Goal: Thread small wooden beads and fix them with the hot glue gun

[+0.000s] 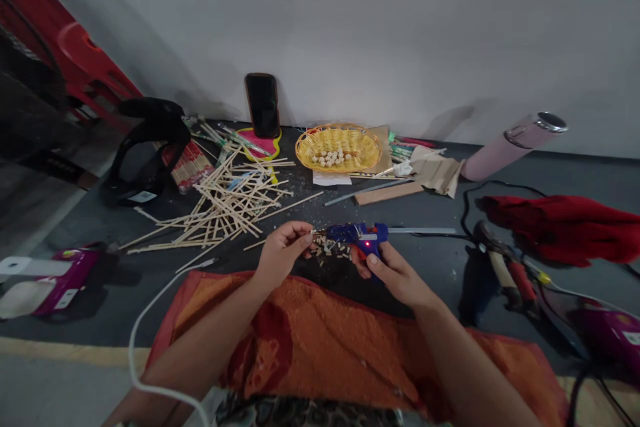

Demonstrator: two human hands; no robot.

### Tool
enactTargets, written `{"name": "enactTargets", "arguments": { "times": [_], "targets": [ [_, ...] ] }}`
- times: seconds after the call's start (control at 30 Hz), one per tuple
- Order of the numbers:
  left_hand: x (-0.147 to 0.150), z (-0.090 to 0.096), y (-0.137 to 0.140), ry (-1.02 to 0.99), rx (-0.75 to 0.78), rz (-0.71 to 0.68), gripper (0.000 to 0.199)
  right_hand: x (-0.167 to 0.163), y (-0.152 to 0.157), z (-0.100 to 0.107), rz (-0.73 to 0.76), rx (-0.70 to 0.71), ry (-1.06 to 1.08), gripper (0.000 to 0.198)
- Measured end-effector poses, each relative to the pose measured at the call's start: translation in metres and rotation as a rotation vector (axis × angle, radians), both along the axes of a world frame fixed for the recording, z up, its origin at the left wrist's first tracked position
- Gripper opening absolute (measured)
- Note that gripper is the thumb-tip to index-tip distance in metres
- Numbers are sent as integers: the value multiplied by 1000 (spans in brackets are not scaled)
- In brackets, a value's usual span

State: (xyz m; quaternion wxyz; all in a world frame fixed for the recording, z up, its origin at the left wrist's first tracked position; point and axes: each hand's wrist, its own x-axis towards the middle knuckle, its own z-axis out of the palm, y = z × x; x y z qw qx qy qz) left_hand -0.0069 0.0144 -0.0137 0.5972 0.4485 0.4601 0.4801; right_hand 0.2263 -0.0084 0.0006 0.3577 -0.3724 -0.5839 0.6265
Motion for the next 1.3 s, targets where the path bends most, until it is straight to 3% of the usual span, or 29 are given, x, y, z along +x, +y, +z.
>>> {"name": "enactTargets", "arguments": {
  "times": [1.3],
  "targets": [
    [1,-1,0,24,4,23,23,-1,1,0,-42,-50,63,32]
  ]
}}
